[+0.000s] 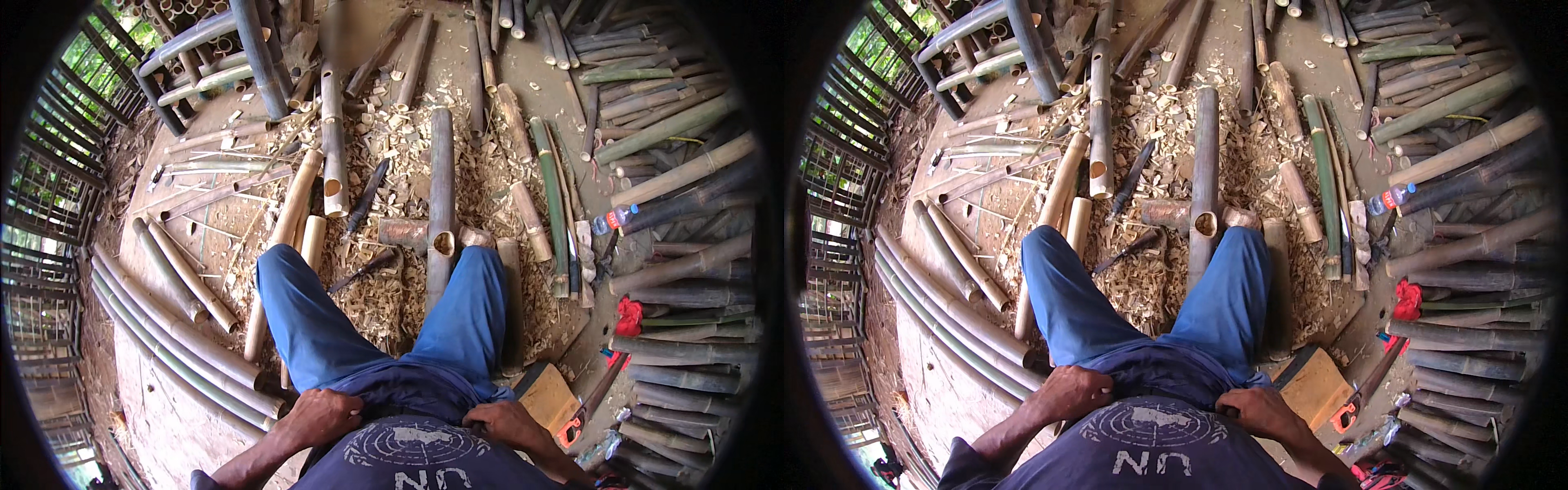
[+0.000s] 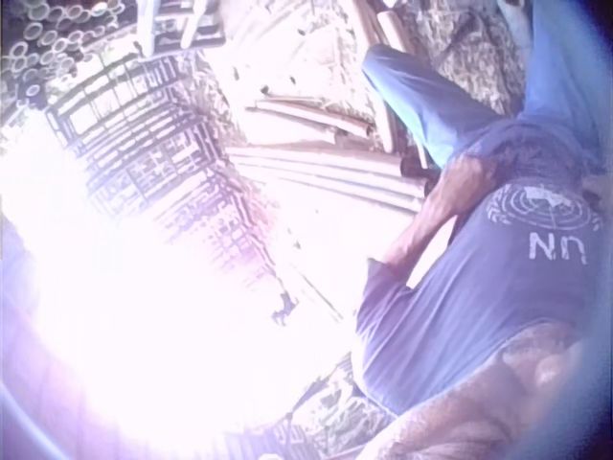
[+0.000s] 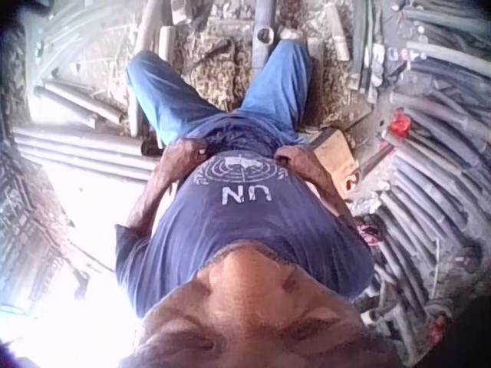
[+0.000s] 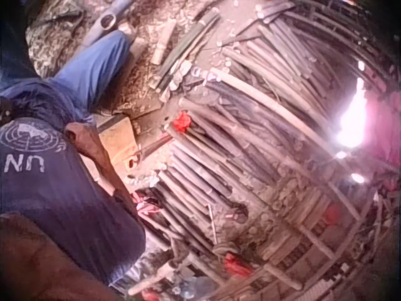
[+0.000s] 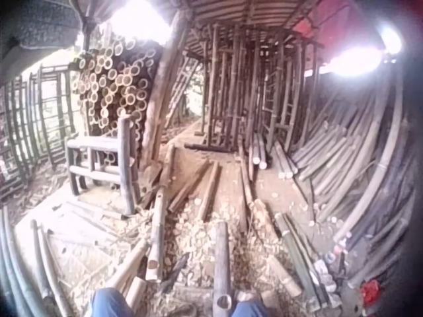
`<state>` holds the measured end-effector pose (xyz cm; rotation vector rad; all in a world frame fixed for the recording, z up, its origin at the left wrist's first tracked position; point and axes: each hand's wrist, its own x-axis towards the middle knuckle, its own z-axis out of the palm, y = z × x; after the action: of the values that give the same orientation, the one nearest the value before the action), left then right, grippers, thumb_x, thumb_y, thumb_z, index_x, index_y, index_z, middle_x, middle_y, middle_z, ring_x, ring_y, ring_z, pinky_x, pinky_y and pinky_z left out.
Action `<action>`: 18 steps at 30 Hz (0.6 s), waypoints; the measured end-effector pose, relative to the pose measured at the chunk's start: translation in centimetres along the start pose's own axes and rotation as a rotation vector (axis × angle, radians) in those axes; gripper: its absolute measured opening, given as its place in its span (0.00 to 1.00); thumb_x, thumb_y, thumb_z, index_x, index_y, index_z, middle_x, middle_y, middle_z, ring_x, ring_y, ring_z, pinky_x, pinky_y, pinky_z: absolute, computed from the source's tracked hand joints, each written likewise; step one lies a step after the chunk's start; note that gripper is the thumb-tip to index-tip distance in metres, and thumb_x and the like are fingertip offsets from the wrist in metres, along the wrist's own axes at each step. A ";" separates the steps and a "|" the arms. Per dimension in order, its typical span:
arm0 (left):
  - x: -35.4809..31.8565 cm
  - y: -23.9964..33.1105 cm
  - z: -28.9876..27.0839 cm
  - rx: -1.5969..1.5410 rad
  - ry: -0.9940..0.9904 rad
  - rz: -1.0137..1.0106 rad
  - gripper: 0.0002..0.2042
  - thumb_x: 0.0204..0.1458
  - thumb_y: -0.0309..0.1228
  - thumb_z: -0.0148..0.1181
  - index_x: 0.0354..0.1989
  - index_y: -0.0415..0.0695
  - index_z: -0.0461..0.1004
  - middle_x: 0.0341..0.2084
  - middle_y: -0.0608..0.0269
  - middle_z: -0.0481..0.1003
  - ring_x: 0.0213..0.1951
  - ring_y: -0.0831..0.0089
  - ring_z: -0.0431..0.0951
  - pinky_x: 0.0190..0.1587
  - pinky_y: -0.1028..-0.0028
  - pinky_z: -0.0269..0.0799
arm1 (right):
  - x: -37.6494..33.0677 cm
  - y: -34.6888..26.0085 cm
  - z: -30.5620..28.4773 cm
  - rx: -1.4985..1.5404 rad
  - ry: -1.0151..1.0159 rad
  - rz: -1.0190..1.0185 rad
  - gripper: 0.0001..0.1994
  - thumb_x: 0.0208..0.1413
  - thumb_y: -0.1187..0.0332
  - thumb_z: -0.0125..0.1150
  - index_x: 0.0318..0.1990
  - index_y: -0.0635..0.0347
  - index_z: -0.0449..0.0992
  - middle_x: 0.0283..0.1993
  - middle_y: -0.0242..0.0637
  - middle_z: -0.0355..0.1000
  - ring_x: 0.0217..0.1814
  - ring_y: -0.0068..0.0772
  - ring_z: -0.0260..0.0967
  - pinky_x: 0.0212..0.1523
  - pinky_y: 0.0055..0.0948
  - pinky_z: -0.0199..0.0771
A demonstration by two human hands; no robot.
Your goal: The person uses a knife to carve and fit bamboo poles together, inserting smaller bamboo segments into pre-cut holes in a larger bamboo pole.
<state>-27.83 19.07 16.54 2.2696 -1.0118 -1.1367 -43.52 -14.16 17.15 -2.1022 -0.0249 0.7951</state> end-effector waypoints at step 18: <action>-4.5 -1.8 -1.0 -0.109 -0.369 -0.144 0.13 0.56 0.34 0.56 0.46 0.49 0.81 0.36 0.49 0.81 0.39 0.51 0.82 0.43 0.55 0.76 | 8.7 -1.0 -2.0 0.138 -0.265 -0.296 0.09 0.58 0.68 0.60 0.42 0.62 0.79 0.38 0.47 0.77 0.40 0.52 0.76 0.42 0.42 0.74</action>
<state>-28.07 23.66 18.27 2.1194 -0.8980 -1.6736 -35.21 -12.45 14.11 -1.7977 -0.4040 0.8614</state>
